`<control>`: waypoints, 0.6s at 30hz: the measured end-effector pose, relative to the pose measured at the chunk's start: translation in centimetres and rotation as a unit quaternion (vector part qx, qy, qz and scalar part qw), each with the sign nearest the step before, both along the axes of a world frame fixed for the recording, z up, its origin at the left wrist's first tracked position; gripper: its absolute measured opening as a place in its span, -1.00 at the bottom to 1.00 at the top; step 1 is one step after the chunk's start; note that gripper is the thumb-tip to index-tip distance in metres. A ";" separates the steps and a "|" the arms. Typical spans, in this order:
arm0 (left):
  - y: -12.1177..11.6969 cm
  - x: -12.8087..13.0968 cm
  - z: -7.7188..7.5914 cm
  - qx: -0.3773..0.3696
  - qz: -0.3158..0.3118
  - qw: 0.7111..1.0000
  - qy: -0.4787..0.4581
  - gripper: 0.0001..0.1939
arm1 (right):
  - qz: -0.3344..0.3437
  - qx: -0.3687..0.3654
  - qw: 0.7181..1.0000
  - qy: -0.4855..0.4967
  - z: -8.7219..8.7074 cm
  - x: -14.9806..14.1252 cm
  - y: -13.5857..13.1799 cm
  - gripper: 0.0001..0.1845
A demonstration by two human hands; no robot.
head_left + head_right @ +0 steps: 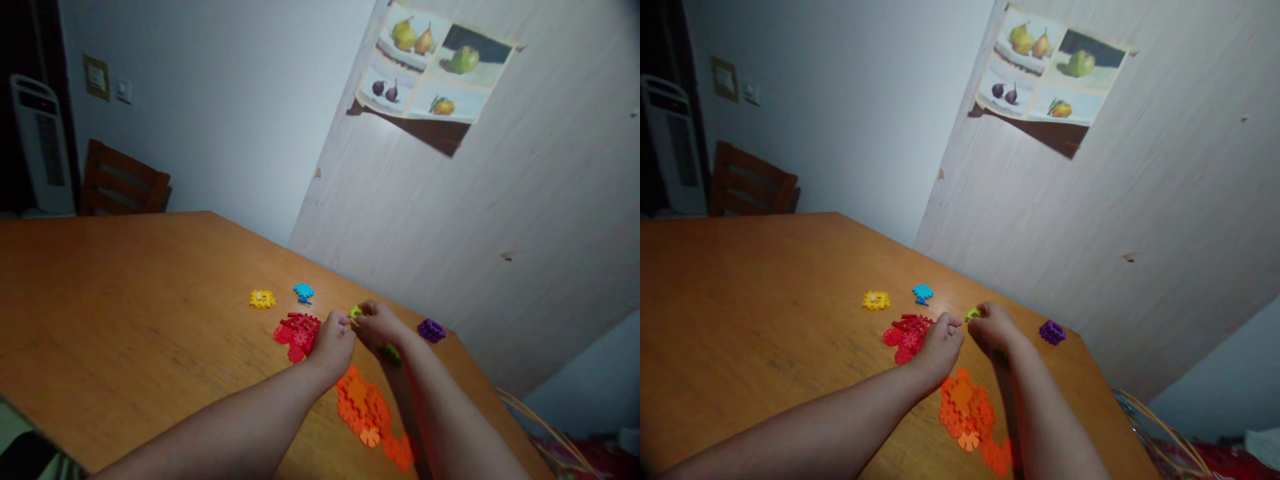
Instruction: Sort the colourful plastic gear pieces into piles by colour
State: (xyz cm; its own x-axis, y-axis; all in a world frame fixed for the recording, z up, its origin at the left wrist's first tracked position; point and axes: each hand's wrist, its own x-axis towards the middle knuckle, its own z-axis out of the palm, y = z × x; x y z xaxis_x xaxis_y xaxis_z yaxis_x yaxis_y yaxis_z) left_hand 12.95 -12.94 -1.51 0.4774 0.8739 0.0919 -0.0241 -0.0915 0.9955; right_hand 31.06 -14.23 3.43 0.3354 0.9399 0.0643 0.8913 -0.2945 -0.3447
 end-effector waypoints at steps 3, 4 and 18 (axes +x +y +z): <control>0.1 0.0 -0.1 0.003 0.011 1.000 0.000 -0.79 | 0.009 0.054 0.996 0.066 1.6 1.5 -3.2 -0.68; 0.1 0.0 -0.1 0.004 0.009 1.000 -0.003 -0.80 | 0.004 0.065 0.994 0.083 2.0 2.1 -4.4 -0.66; -0.2 -0.2 0.4 0.000 -0.011 0.999 -0.033 -0.82 | -0.015 0.061 0.990 0.124 0.8 4.1 -10.4 -0.67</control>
